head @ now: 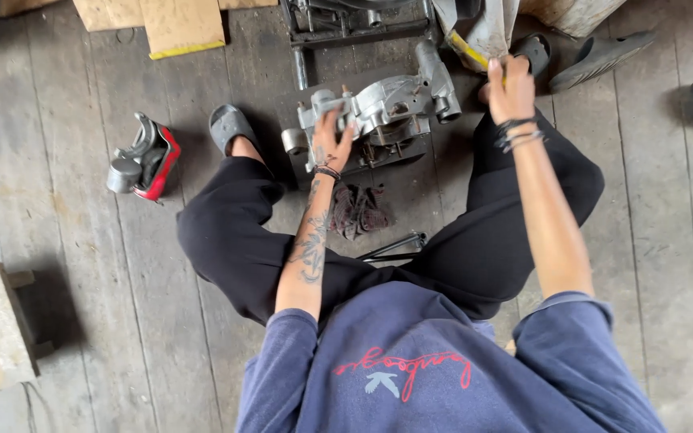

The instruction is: Cleaning a motorcycle engine casing using a small brush and cloth while sitting on the floor.

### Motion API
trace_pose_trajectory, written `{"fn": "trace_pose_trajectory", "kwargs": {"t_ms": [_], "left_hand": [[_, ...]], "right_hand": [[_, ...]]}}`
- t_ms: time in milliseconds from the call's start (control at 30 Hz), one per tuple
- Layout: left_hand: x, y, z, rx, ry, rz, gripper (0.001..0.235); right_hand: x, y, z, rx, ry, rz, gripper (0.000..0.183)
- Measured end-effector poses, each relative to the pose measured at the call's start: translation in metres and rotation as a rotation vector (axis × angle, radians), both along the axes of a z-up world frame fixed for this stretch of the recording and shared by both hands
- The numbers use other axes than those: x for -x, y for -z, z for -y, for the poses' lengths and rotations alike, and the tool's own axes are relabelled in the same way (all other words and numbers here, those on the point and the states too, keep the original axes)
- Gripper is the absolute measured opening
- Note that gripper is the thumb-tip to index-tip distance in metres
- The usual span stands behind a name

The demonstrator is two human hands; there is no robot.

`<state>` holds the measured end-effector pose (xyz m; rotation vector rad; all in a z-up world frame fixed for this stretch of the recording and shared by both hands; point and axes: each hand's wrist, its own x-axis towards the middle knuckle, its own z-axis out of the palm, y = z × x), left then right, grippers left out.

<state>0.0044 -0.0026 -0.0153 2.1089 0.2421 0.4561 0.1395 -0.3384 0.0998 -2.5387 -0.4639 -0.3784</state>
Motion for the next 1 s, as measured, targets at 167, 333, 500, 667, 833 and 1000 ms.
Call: {"fn": "trace_pose_trajectory", "kwargs": {"t_ms": [167, 333, 500, 667, 833, 1000], "left_hand": [[0.017, -0.073, 0.032, 0.132, -0.273, 0.423, 0.027], [0.043, -0.115, 0.085, 0.311, 0.050, 0.233, 0.035], [0.056, -0.113, 0.080, 0.320, -0.193, 0.106, 0.023], [0.033, -0.079, 0.022, 0.218, -0.204, -0.031, 0.047], [0.026, -0.071, 0.020, -0.202, 0.109, -0.164, 0.055], [0.017, -0.088, 0.026, -0.231, 0.134, -0.231, 0.049]], "right_hand": [[0.077, -0.020, -0.050, -0.543, -0.268, -0.064, 0.046], [0.140, -0.010, -0.102, -0.490, -0.176, 0.151, 0.016], [0.170, -0.025, -0.121, -0.400, -0.419, 0.057, 0.037], [0.150, -0.024, -0.096, -0.440, -0.487, -0.094, 0.040], [0.127, -0.033, -0.068, -0.543, -0.348, -0.164, 0.031], [0.111, -0.034, -0.065, -0.576, -0.231, -0.182, 0.028]]}}
